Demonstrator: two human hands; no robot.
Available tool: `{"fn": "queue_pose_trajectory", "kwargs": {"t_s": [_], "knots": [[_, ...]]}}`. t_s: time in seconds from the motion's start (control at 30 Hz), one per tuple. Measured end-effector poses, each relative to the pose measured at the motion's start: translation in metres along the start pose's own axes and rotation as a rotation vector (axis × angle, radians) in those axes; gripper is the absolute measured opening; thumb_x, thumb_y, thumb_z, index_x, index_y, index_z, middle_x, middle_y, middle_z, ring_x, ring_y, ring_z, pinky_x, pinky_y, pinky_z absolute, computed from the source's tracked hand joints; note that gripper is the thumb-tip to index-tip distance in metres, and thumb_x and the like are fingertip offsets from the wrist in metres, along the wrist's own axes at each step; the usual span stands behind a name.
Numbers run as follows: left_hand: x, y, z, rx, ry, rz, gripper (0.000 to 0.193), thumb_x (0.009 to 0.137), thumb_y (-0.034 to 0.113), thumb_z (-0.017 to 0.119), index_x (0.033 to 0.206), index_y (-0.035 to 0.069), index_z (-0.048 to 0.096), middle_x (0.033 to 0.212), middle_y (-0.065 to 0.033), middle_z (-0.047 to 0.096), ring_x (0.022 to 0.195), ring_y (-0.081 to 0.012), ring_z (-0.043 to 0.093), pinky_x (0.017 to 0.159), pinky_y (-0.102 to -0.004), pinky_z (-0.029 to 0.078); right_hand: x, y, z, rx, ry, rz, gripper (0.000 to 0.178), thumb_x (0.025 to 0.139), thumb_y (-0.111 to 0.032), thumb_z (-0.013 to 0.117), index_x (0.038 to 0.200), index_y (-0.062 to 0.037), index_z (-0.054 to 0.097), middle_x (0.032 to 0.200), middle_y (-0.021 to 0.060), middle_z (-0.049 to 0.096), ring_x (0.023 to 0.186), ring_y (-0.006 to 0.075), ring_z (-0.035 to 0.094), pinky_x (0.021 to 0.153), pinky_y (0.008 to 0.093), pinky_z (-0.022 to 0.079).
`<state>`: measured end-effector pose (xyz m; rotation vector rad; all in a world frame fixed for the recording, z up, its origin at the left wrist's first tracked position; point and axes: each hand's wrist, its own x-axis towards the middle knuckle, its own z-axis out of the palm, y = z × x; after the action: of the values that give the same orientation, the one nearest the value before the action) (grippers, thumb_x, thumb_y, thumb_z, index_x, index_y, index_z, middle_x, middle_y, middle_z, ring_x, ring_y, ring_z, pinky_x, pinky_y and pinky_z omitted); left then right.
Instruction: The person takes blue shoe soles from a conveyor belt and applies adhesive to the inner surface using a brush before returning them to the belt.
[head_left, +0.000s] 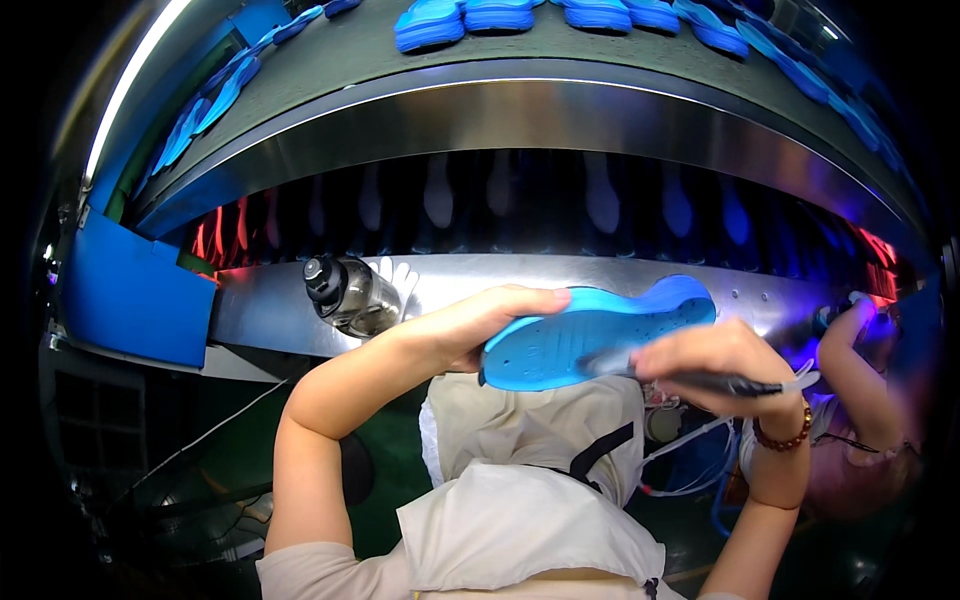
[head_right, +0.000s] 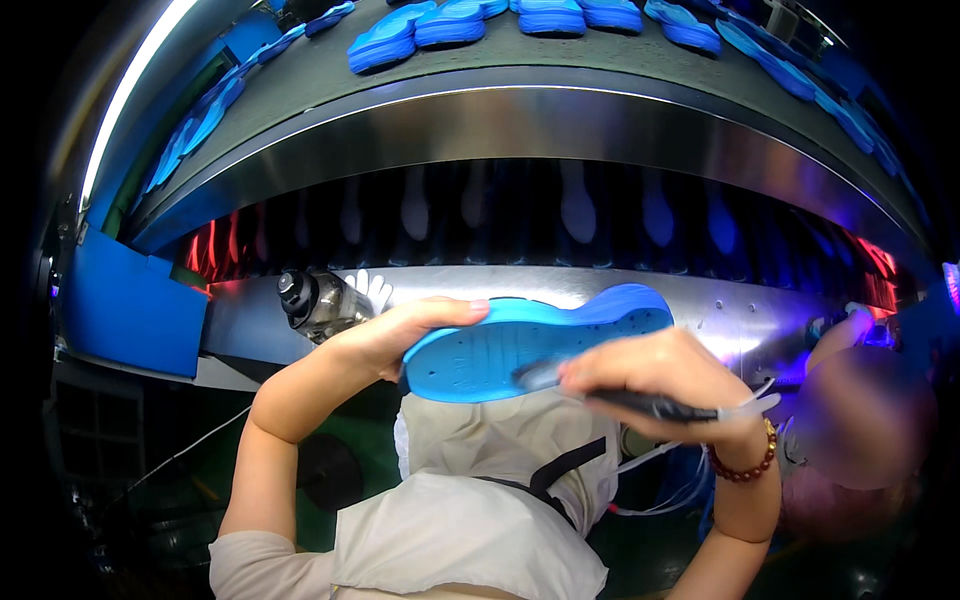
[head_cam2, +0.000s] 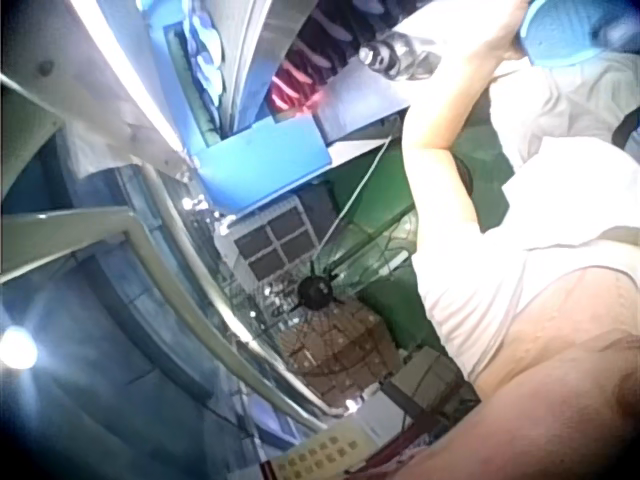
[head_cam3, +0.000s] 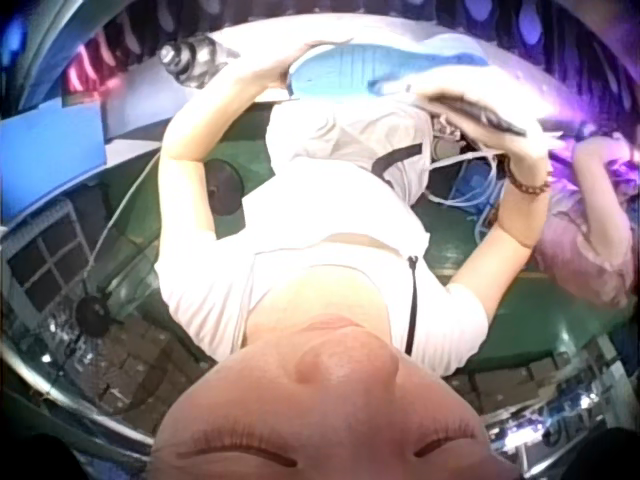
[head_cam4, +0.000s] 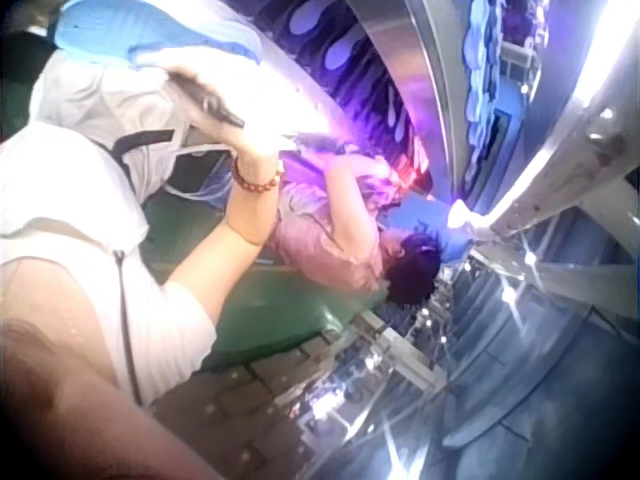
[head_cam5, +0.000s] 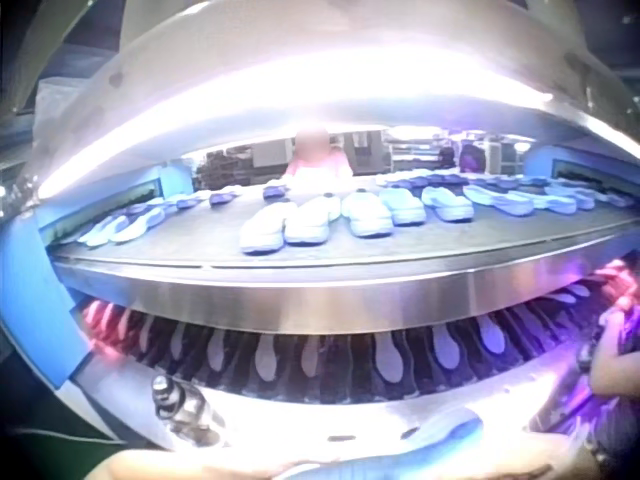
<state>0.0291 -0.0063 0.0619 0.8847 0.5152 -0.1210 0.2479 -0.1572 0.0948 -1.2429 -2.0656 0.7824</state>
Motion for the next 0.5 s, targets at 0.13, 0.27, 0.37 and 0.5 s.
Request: {"fn": "queue_pose_trajectory", "kwargs": {"t_s": [0.13, 0.27, 0.37, 0.5], "knots": [[-0.006, 0.001, -0.010, 0.239, 0.095, 0.011, 0.063, 0.085, 0.044, 0.054, 0.126, -0.003, 0.045, 0.115, -0.0194, 0.055, 0.097, -0.0235, 0.059, 0.083, -0.0339, 0.048, -0.013, 0.022, -0.004, 0.039, -0.037, 0.134, 0.019, 0.073, -0.004, 0.068, 0.091, -0.0006, 0.065, 0.092, 0.0138, 0.067, 0.082, 0.0237, 0.066, 0.071, 0.0283, 0.052], [0.008, -0.024, -0.030, -0.174, -0.053, 0.167, 0.065, 0.085, 0.042, 0.050, 0.134, 0.002, 0.034, 0.121, -0.0208, 0.050, 0.103, -0.0310, 0.057, 0.085, -0.0422, 0.048, -0.017, 0.014, 0.017, 0.323, 0.178, 0.237, 0.021, 0.075, -0.003, 0.068, 0.095, 0.0010, 0.065, 0.089, 0.0152, 0.067, 0.078, 0.0195, 0.067, 0.068, 0.0258, 0.051], [0.026, -0.037, -0.019, -0.446, -0.061, 0.188, 0.058, 0.089, 0.038, 0.047, 0.133, 0.003, 0.034, 0.119, -0.0211, 0.051, 0.099, -0.0315, 0.059, 0.082, -0.0464, 0.050, 0.005, 0.013, 0.045, 0.342, 0.291, 0.235, 0.022, 0.077, -0.001, 0.064, 0.099, 0.0006, 0.066, 0.081, 0.0112, 0.067, 0.065, 0.0112, 0.062, 0.059, 0.0223, 0.048], [0.033, -0.041, -0.017, -0.412, -0.071, 0.249, 0.057, 0.088, 0.038, 0.047, 0.132, 0.003, 0.035, 0.120, -0.0217, 0.050, 0.100, -0.0345, 0.058, 0.079, -0.0489, 0.052, -0.008, 0.056, 0.044, 0.496, 0.632, 0.350, 0.017, 0.081, -0.005, 0.060, 0.096, 0.0015, 0.066, 0.076, 0.0068, 0.065, 0.055, 0.0070, 0.056, 0.051, 0.0183, 0.044]]}}
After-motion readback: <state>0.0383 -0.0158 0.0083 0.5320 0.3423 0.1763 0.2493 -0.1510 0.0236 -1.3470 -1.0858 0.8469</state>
